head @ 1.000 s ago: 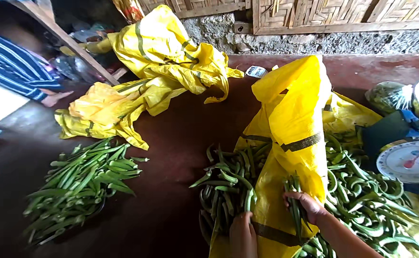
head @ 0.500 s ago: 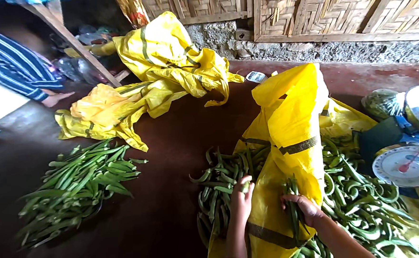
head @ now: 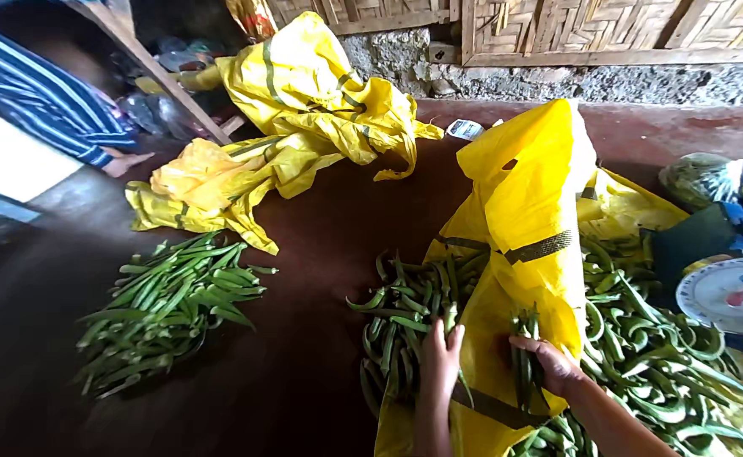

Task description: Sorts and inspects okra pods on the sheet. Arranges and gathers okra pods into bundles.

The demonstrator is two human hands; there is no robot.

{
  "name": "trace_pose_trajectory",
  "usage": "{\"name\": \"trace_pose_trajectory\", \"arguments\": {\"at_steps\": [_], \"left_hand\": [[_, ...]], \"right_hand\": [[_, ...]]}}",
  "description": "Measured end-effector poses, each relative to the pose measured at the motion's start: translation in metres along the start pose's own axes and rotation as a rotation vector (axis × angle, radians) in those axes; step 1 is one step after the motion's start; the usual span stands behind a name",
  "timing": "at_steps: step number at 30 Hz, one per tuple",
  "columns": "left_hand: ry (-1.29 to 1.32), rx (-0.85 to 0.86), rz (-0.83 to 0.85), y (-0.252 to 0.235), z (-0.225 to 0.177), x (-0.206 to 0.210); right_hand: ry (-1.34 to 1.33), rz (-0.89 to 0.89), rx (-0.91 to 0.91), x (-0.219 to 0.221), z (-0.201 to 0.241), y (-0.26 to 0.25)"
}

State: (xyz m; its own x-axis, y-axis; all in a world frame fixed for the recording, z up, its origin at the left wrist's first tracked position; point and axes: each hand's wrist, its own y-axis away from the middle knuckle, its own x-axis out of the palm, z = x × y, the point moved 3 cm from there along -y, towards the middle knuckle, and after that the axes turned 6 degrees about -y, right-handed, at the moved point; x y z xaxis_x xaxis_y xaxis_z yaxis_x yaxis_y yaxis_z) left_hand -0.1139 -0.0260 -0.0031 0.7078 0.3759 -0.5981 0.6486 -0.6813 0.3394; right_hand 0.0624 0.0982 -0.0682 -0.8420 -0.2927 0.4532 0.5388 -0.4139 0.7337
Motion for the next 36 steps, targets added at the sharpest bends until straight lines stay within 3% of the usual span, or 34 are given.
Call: {"name": "trace_pose_trajectory", "arguments": {"at_steps": [4, 10, 17, 19, 24, 26, 29, 31, 34, 36], "left_hand": [[-0.287, 0.027, 0.192, 0.022, -0.023, 0.041], [-0.274, 0.033, -0.006, 0.069, -0.012, 0.067], [0.228, 0.035, 0.118, 0.065, 0.029, 0.058], [0.195, 0.008, 0.145, 0.059, 0.029, 0.053], [0.051, 0.003, 0.24, 0.059, 0.03, 0.051], [0.086, 0.043, 0.25, 0.064, 0.03, 0.056], [0.039, 0.131, 0.154, 0.071, 0.028, 0.053], [-0.045, 0.097, -0.022, 0.074, 0.03, 0.034], [-0.243, -0.125, -0.304, 0.059, 0.062, -0.002], [-0.376, -0.36, -0.268, 0.045, 0.092, -0.015]], "right_hand": [[0.009, 0.059, -0.131, 0.025, -0.006, 0.009], [-0.1, -0.107, -0.262, 0.037, 0.001, 0.008], [-0.187, -0.04, -0.154, 0.046, 0.008, 0.014], [-0.175, 0.013, -0.123, 0.045, 0.007, 0.015], [0.056, 0.385, -0.042, 0.034, 0.014, 0.017], [0.087, 0.425, -0.018, 0.032, 0.015, 0.019], [-0.029, 0.439, -0.022, 0.025, 0.01, 0.014], [-0.116, 0.439, -0.007, 0.02, 0.005, 0.013], [-0.117, 0.362, 0.037, 0.014, 0.003, 0.014], [-0.096, 0.301, 0.068, 0.015, 0.003, 0.016]]}}
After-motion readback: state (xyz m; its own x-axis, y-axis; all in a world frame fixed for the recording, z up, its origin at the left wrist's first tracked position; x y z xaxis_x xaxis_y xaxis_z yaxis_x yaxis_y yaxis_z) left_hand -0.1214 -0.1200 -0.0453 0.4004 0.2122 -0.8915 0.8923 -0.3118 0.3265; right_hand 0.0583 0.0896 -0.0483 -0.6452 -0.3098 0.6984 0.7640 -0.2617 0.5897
